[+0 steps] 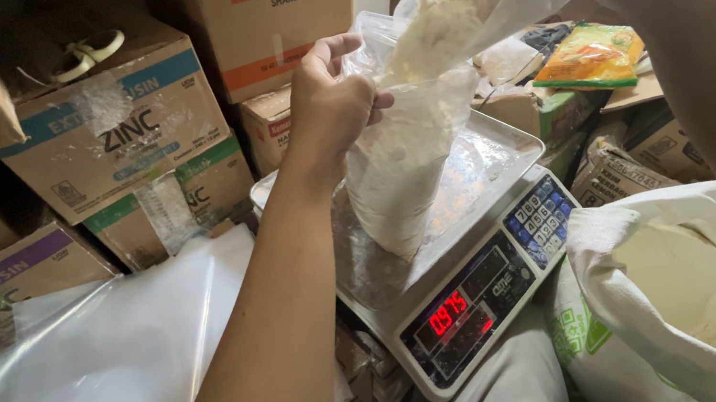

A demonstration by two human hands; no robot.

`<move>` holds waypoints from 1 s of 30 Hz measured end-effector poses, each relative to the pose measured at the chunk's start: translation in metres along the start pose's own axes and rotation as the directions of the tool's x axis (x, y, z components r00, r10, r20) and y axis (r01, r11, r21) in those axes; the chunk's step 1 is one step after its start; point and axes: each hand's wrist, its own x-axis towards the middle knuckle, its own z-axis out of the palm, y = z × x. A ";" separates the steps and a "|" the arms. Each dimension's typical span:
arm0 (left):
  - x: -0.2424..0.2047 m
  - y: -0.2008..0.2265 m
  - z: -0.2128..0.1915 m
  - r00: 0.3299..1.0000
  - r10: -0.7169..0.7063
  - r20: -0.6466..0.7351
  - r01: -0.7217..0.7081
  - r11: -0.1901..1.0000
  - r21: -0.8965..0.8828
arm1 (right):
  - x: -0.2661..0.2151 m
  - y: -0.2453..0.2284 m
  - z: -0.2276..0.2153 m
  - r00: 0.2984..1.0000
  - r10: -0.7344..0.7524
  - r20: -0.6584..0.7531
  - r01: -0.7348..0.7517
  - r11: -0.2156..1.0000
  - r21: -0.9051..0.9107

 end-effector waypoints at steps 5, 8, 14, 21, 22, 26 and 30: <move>-0.003 0.001 0.001 1.000 0.002 -0.004 -0.002 1.000 0.012 | -0.020 -0.010 -0.016 0.964 0.240 0.113 -0.262 0.793 0.550; -0.006 0.003 0.001 1.000 -0.002 -0.017 0.002 1.000 0.015 | -0.033 -0.008 -0.034 0.603 -0.795 0.057 0.786 0.581 -0.212; -0.007 0.008 0.004 0.995 -0.033 -0.097 0.036 0.999 0.034 | -0.031 -0.002 -0.033 0.885 0.346 0.312 -0.457 0.515 0.725; -0.008 0.014 0.003 0.973 -0.009 -0.230 0.004 1.000 -0.023 | -0.030 0.002 -0.042 0.825 0.458 0.332 -0.538 0.458 0.707; -0.008 0.014 0.003 0.971 -0.013 -0.240 0.006 1.000 -0.028 | -0.031 0.003 -0.044 0.832 0.445 0.331 -0.528 0.453 0.718; -0.008 0.014 0.007 0.968 -0.005 -0.253 -0.010 0.998 -0.061 | -0.034 0.008 -0.047 0.866 0.362 0.344 -0.485 0.444 0.753; -0.008 0.013 0.013 0.962 -0.026 -0.274 0.010 0.998 -0.057 | -0.036 0.007 -0.048 0.861 0.405 0.310 -0.490 0.489 0.722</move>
